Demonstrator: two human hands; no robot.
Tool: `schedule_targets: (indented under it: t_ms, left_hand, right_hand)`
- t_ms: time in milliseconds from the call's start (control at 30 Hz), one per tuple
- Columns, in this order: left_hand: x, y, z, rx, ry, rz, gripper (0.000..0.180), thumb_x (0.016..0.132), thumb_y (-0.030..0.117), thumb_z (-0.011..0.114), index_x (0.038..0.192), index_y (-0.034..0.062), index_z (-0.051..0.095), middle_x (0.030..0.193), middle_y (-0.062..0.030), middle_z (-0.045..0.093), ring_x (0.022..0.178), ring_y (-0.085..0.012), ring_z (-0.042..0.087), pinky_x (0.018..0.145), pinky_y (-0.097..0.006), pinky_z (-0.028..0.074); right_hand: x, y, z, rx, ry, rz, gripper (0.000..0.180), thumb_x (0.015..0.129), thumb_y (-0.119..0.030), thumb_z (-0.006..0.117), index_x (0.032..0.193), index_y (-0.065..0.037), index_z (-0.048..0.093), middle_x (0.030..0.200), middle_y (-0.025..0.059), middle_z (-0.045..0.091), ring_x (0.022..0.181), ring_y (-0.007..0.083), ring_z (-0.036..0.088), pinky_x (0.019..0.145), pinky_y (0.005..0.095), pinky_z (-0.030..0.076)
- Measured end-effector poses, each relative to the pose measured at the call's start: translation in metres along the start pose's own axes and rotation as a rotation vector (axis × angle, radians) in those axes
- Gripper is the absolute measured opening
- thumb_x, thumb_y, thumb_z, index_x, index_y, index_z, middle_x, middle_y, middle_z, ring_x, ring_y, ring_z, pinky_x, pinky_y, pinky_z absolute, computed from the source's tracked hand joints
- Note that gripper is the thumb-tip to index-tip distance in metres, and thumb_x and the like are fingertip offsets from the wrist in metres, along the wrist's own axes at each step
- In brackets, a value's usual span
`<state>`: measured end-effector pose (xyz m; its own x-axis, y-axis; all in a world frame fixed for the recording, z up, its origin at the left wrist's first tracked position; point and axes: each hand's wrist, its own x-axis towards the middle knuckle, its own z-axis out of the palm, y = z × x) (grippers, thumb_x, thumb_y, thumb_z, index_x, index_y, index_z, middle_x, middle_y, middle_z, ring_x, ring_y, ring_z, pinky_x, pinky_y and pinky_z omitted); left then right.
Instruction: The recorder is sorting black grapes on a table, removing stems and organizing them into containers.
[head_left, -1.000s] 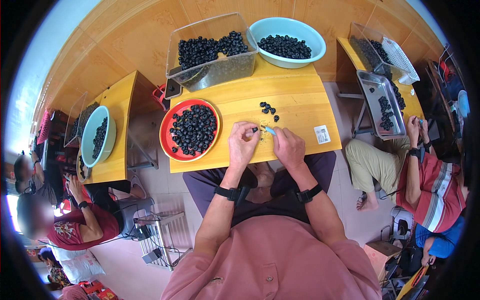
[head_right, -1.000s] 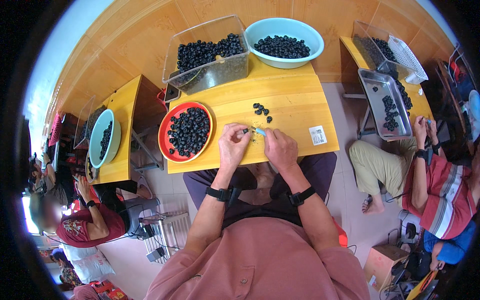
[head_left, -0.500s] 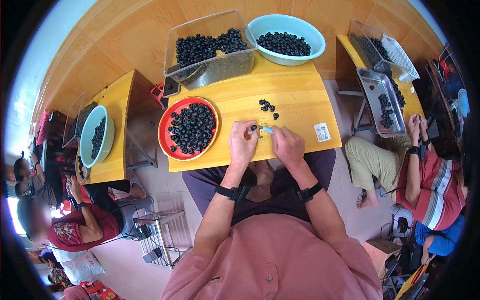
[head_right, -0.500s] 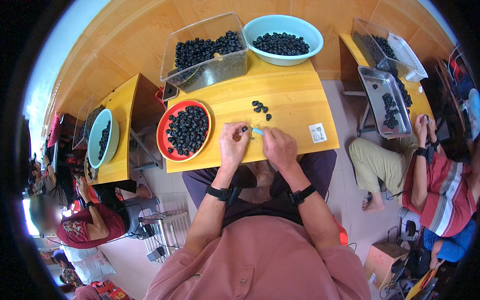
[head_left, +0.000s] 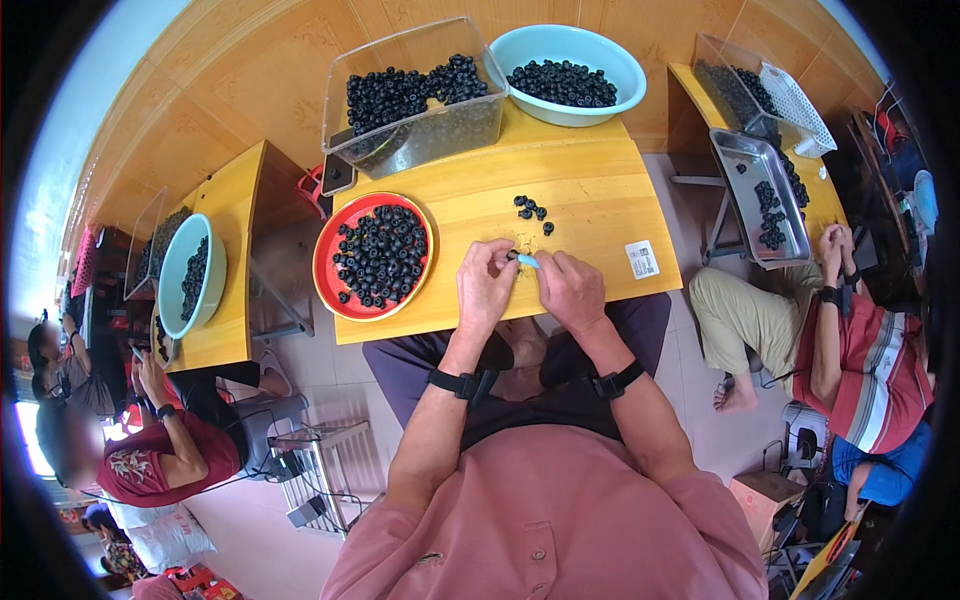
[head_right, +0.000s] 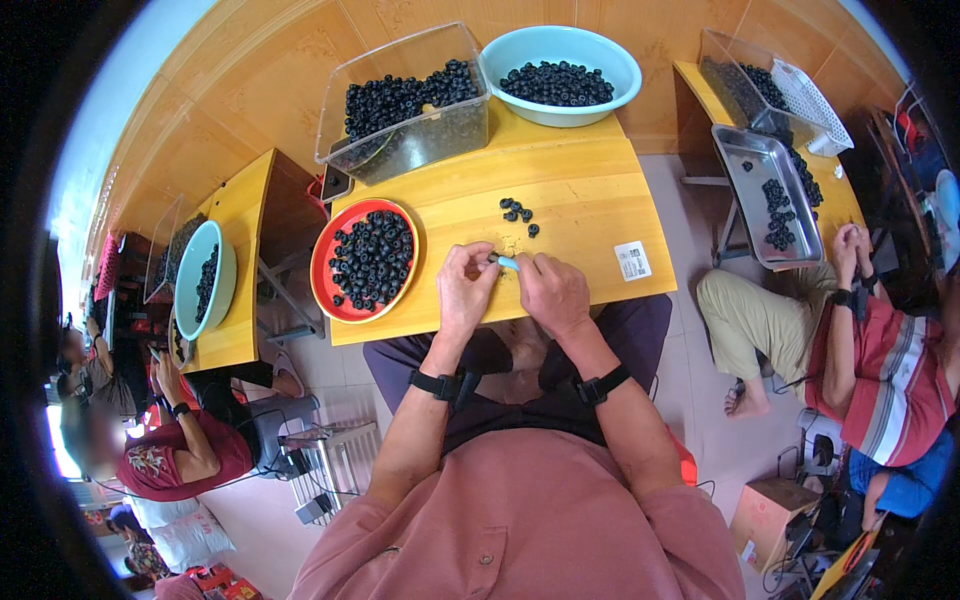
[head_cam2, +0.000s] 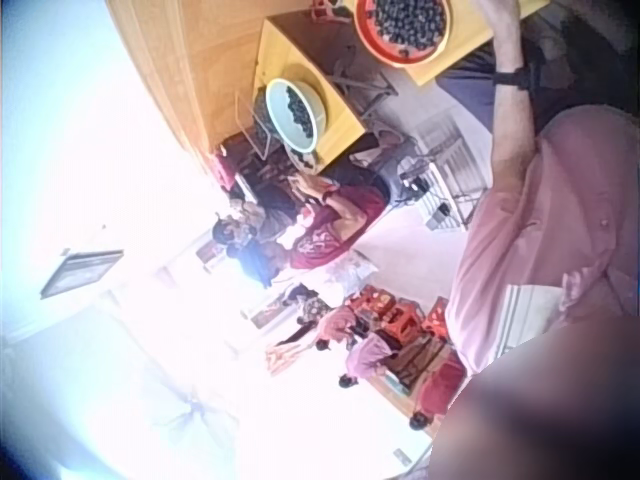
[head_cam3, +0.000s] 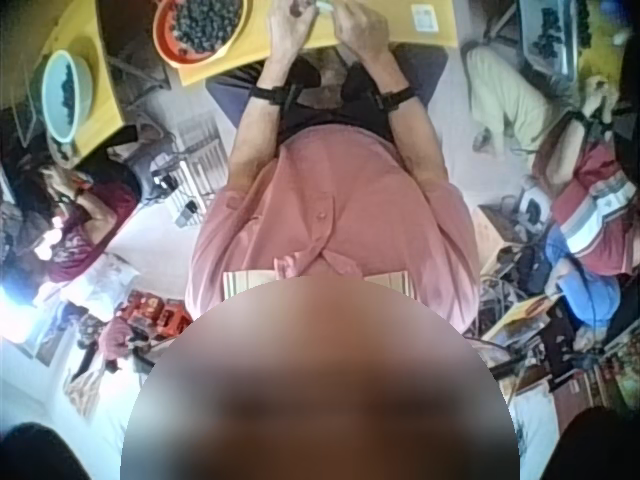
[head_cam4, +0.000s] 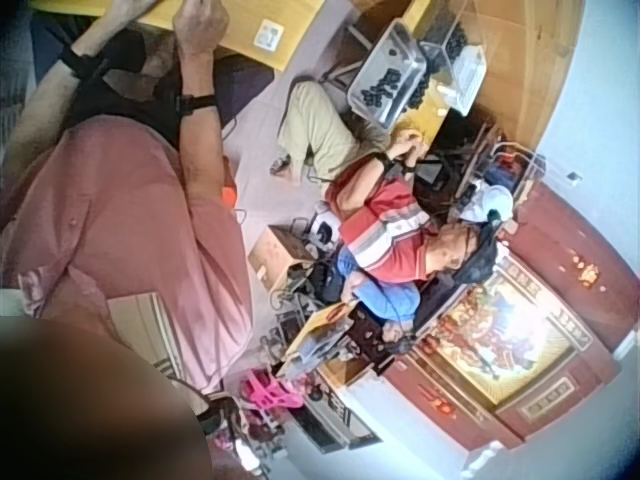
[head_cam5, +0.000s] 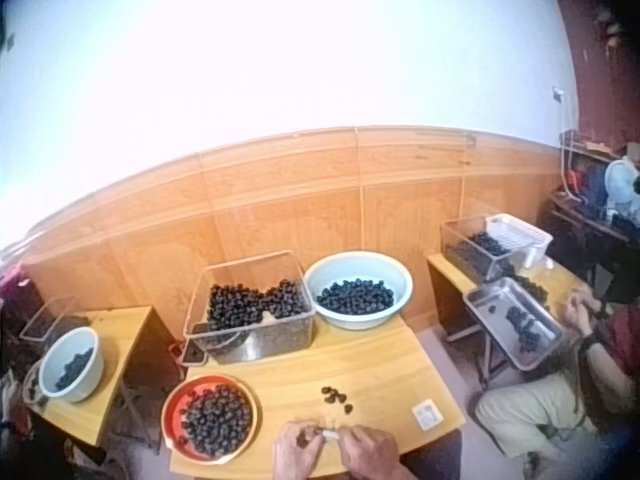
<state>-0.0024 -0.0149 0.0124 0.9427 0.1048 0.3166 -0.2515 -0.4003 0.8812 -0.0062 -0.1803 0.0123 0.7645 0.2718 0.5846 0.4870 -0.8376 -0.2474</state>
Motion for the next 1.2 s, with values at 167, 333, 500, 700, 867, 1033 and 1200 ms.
schedule_targets:
  t_ms: [167,333,500,700,867,1033,1200]
  left_hand:
    - [-0.001,-0.014,0.004,-0.359,0.033,-0.145,0.028,0.083,-0.007,0.078,0.108,0.0004,0.070,0.096,-0.0106,0.068,0.084,-0.0169,0.070,0.074,-0.028,0.058]
    - [0.000,-0.004,0.000,-0.209,0.067,-0.109,0.023,0.083,-0.005,0.079,0.104,0.0011,0.072,0.092,-0.0092,0.066,0.081,-0.0170,0.069,0.073,-0.028,0.057]
    - [-0.002,-0.004,-0.015,0.022,0.173,0.062,0.019,0.083,-0.004,0.079,0.100,0.0002,0.073,0.091,-0.0087,0.064,0.078,-0.0165,0.064,0.073,-0.028,0.054]
    - [0.014,-0.009,-0.073,0.366,0.429,0.178,0.023,0.081,-0.007,0.074,0.102,0.0031,0.073,0.096,-0.0112,0.067,0.085,-0.0253,0.067,0.078,-0.034,0.055]
    - [0.036,0.012,-0.077,0.506,0.255,0.236,0.032,0.081,-0.003,0.074,0.112,0.0042,0.070,0.110,-0.0157,0.066,0.110,-0.0355,0.063,0.097,-0.043,0.051]
    - [0.044,0.035,-0.006,0.315,-0.068,0.242,0.025,0.084,0.001,0.075,0.108,0.0023,0.071,0.106,-0.0184,0.069,0.099,-0.0391,0.067,0.087,-0.044,0.055]
    - [0.058,0.032,0.038,0.411,-0.282,0.224,0.024,0.085,0.010,0.077,0.107,0.0029,0.071,0.103,-0.0197,0.068,0.100,-0.0406,0.068,0.088,-0.048,0.056]
  right_hand:
    - [0.004,-0.004,0.000,-0.011,-0.019,0.050,0.008,0.090,-0.013,0.065,0.094,-0.008,0.069,0.072,0.0081,0.059,0.066,0.0264,0.067,0.057,0.0399,0.054]
    - [0.003,-0.003,0.002,-0.025,-0.018,0.095,0.006,0.091,-0.013,0.065,0.092,-0.008,0.067,0.073,0.0078,0.060,0.066,0.0274,0.067,0.058,0.0406,0.054]
    - [0.000,-0.003,0.000,0.006,0.064,0.124,0.013,0.089,-0.013,0.067,0.101,-0.011,0.071,0.076,0.0070,0.063,0.066,0.0287,0.067,0.059,0.0420,0.054]
    - [-0.002,0.005,-0.001,0.071,0.151,0.160,0.012,0.090,-0.011,0.067,0.101,-0.009,0.071,0.078,0.0096,0.064,0.067,0.0307,0.066,0.059,0.0430,0.052]
    - [0.000,0.005,-0.001,0.203,0.299,0.256,0.012,0.091,-0.008,0.067,0.102,-0.006,0.072,0.078,0.0118,0.065,0.066,0.0322,0.066,0.058,0.0422,0.051]
    - [-0.004,0.005,-0.008,0.281,0.398,0.377,0.009,0.093,-0.007,0.067,0.099,-0.003,0.072,0.079,0.0133,0.067,0.067,0.0329,0.066,0.058,0.0400,0.050]
    - [-0.010,0.012,-0.015,0.273,0.398,0.392,0.008,0.093,-0.007,0.068,0.099,-0.001,0.072,0.079,0.0141,0.067,0.067,0.0332,0.067,0.059,0.0406,0.051]
